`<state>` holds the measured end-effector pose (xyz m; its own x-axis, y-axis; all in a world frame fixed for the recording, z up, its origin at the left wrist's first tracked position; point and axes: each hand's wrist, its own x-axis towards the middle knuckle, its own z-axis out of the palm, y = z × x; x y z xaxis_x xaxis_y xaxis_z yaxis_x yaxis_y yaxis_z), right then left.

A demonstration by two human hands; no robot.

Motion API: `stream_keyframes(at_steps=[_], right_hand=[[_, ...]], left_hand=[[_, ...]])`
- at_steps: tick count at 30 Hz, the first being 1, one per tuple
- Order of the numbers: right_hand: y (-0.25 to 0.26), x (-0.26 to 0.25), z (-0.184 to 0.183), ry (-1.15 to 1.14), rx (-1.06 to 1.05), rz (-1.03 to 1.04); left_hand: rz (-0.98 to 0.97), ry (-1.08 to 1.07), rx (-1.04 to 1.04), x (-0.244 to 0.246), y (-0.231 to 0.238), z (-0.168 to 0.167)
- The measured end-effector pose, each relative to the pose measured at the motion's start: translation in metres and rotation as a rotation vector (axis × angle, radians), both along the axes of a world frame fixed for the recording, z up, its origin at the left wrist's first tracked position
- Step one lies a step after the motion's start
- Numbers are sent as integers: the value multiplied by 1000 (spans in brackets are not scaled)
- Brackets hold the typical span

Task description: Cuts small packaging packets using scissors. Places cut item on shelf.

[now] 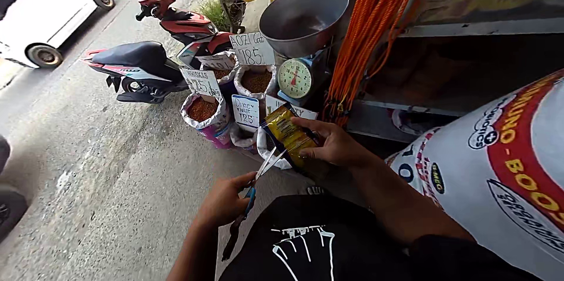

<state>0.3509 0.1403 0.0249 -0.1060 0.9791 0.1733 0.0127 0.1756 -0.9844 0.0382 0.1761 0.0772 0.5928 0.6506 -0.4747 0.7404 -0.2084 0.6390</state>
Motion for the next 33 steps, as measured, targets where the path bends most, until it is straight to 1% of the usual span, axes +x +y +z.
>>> stream_keyframes(at_steps=[4,7,14,23,29,33], right_hand=[[-5,-6,0,-101,99,35],[-11,-8,1,-118,126,54],[-20,-9,0,-34,134,60],[-24,-11,1,18,159,58],[-20,-17,0,-19,204,61],[-13,-23,-1,-42,218,89]], left_hand=[[-103,-72,26,8,2,11],[-165,-57,68,15,5,19],[-265,-82,138,20,8,25],[-306,-48,202,17,10,28],[-320,-12,240,9,11,31],[-312,-68,228,3,13,27]])
